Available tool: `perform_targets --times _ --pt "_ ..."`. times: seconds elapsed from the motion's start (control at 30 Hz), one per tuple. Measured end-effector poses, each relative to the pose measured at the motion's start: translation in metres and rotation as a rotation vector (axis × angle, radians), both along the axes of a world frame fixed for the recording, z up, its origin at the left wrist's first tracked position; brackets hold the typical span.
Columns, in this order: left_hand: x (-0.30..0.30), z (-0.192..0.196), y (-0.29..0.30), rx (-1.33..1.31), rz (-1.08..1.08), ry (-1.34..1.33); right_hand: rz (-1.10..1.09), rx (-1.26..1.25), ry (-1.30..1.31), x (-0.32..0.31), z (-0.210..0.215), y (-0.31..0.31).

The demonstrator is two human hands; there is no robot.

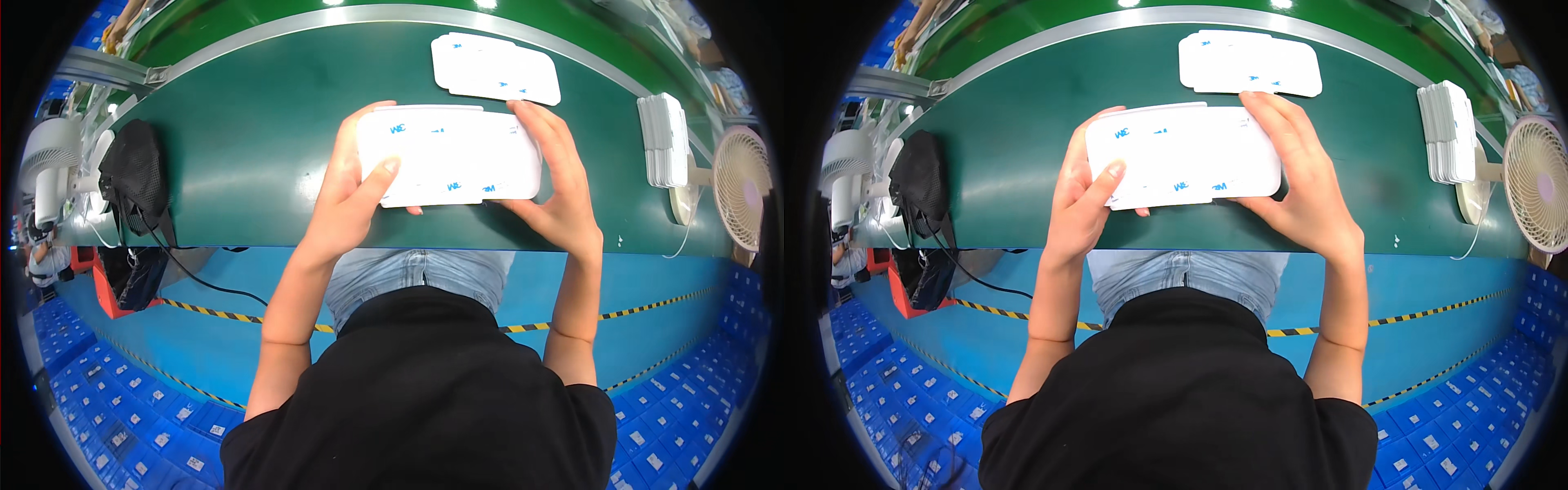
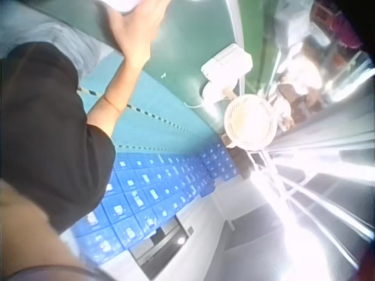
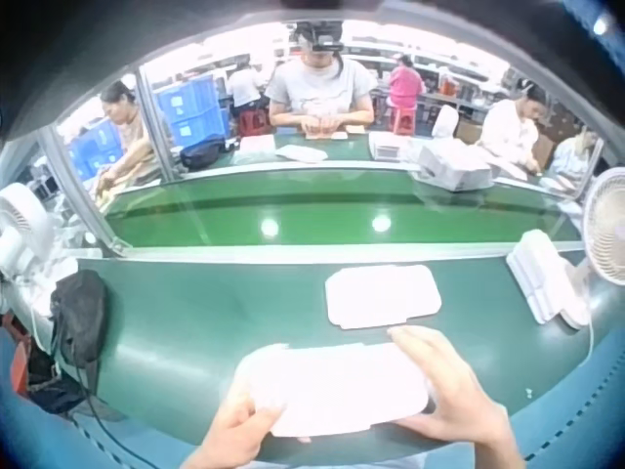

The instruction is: The person stands at a green workbench and repeatedly peels the blue backing off white rectangular stickers. They handle the stickers one at a time, separating the adhesive layer from the backing, and place the peeled items into a stack on the table.

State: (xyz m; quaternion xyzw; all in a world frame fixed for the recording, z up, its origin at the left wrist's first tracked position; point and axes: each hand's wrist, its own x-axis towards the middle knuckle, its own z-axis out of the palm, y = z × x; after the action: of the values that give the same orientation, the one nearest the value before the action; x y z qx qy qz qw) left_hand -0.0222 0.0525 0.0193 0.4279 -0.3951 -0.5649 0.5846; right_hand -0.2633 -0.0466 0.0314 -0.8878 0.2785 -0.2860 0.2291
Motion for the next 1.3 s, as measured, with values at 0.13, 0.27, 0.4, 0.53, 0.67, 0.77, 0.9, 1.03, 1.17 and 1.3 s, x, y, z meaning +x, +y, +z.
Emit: perform_targets --times 0.13,0.27,0.4,0.53,0.67,0.77,0.9,1.03,1.17,1.3 --pt "0.001 -0.004 0.001 -0.013 0.033 0.044 0.018 0.212 -0.192 -0.004 -0.003 0.003" --pt "-0.014 0.001 0.002 -0.010 0.119 0.055 0.025 0.443 -0.495 0.008 -0.026 0.010" --pt "-0.013 -0.001 -0.002 0.008 0.083 0.089 -0.064 0.539 -0.612 0.021 -0.025 0.022" --pt "-0.007 0.000 0.003 -0.026 0.062 -0.037 -0.043 0.825 -0.628 0.000 -0.016 0.022" --pt "-0.001 -0.026 0.001 -0.131 0.043 -0.271 -0.103 0.917 -0.567 -0.027 -0.006 0.019" --pt "-0.003 -0.013 0.000 -0.069 0.033 -0.099 -0.327 0.560 -0.714 -0.061 -0.007 0.005" --pt "0.006 -0.033 0.004 -0.030 0.081 -0.213 -0.814 0.171 -0.886 -0.156 0.000 -0.037" --pt "-0.001 -0.030 0.007 -0.051 0.075 -0.278 -1.034 0.062 -0.959 -0.239 -0.001 -0.080" --pt "-0.003 -0.028 0.010 -0.034 0.070 -0.350 -1.102 0.042 -0.800 -0.271 -0.016 -0.108" --pt "-0.002 -0.030 0.010 -0.038 0.061 -0.363 -1.130 0.115 -0.668 -0.289 -0.029 -0.118"
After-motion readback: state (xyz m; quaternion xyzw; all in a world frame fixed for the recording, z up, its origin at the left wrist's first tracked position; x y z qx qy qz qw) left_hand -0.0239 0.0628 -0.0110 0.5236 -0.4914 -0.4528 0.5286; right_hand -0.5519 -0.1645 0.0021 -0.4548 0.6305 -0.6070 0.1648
